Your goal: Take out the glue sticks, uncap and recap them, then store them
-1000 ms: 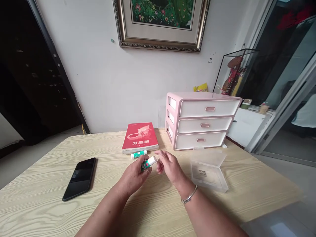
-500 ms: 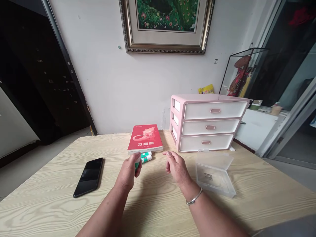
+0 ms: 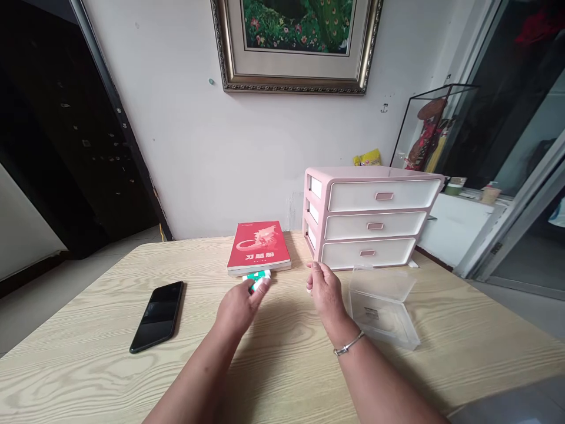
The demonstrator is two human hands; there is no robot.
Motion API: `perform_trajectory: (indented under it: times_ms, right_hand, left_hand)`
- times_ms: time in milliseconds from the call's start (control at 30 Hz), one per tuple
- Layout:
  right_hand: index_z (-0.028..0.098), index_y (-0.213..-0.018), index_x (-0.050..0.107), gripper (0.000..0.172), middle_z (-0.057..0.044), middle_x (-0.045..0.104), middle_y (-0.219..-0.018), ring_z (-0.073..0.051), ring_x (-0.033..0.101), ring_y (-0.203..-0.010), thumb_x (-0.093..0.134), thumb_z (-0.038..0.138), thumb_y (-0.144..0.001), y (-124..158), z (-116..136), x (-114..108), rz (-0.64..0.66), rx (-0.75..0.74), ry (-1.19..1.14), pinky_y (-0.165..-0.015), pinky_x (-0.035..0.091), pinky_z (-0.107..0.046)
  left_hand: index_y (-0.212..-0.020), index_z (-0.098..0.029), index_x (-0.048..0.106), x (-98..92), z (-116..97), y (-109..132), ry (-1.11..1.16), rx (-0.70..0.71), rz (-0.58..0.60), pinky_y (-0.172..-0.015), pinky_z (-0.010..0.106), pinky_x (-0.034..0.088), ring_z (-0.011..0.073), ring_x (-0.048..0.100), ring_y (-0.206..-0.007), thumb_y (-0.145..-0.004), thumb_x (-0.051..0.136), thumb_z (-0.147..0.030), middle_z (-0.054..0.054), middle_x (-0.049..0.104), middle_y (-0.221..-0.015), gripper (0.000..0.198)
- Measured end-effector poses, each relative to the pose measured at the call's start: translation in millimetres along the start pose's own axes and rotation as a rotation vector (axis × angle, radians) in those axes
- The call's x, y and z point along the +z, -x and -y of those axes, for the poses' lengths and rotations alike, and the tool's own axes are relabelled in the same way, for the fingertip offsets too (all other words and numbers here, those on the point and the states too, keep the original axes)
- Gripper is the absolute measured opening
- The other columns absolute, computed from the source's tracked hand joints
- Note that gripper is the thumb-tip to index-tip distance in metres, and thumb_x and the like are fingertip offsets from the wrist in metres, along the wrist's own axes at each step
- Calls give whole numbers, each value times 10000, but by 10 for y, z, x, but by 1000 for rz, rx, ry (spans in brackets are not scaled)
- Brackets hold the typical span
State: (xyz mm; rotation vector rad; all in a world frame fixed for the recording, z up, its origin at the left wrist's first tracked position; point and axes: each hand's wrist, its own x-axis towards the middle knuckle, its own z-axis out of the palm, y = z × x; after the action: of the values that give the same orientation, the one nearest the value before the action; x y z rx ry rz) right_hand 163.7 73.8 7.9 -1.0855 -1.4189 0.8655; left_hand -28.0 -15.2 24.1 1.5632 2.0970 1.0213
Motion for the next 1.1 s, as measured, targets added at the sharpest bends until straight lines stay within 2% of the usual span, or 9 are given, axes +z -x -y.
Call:
perform_trajectory:
  times_ms: [67,133,233,333,433,533,667,833,1100]
  right_hand:
    - [169,-1089,667,364,-77,696,-891,-218,647,-834,413,397,-964,-38,-37,-32,-12,-52,254,-749,496,-314]
    - [134,-1146,664,338,-130,693,-1087,-252,624,-1037,423,253,-940,-50,-71,-50,14,-111,511,-904,462,-342]
    - [87,-1208,653,370,-170,658,-1196,-280,566,-1164,460,152,-899,-31,-118,-47,93,-168,769,-1009,399,-343]
    - [75,-1233,651,385,-181,650,-1218,-292,547,-1189,504,136,-883,-2,-159,-27,163,-184,882,-1034,372,-345]
    - [71,-1234,657,389,-191,654,-1199,-286,563,-1162,490,105,-885,9,-204,-5,218,-182,927,-1016,371,-342]
    - [89,-1207,676,395,-183,664,-1162,-272,586,-1110,476,53,-868,8,-262,13,255,-172,944,-971,386,-327]
    - [112,-1174,686,397,-167,674,-1109,-264,587,-1087,481,23,-847,14,-321,25,261,-209,942,-942,395,-319]
    - [103,-1162,692,427,-165,678,-1067,-257,595,-1075,438,-11,-838,40,-302,21,265,-236,912,-944,398,-309]
    - [98,-1192,675,395,-151,684,-1096,-242,611,-1071,467,18,-866,5,-338,57,264,-237,772,-955,424,-297]
  left_hand:
    - [-809,-202,603,80,15,3,-290,70,46,-610,299,372,249,620,-718,-893,448,-640,74,662,-771,472]
    - [-920,-191,626,163,35,4,-436,157,100,-666,308,409,271,654,-849,-920,494,-514,108,689,-959,349]
    - [-1016,-186,655,239,51,-1,-483,238,162,-761,307,452,262,650,-977,-916,543,-341,107,675,-1094,216]
    - [-1108,-193,680,255,45,-23,-511,269,142,-850,326,462,269,626,-1049,-908,561,-280,101,672,-1123,249]
    - [-1215,-210,664,240,43,-58,-524,287,94,-949,365,438,287,587,-1129,-926,558,-306,105,668,-1178,322]
    - [-1211,-216,676,202,84,-122,-468,321,-2,-999,379,409,283,573,-1146,-950,536,-363,106,672,-1200,331]
    - [-1235,-190,652,144,209,-274,-448,193,-127,-997,367,401,277,569,-1159,-978,453,-320,126,658,-1236,350]
    - [-1269,-166,619,151,359,-454,-480,31,-97,-904,410,441,337,595,-1125,-949,451,-321,186,654,-1223,394]
    - [-1122,-176,663,177,365,-523,-444,15,-50,-888,346,438,285,611,-1110,-896,433,-216,156,674,-1191,325]
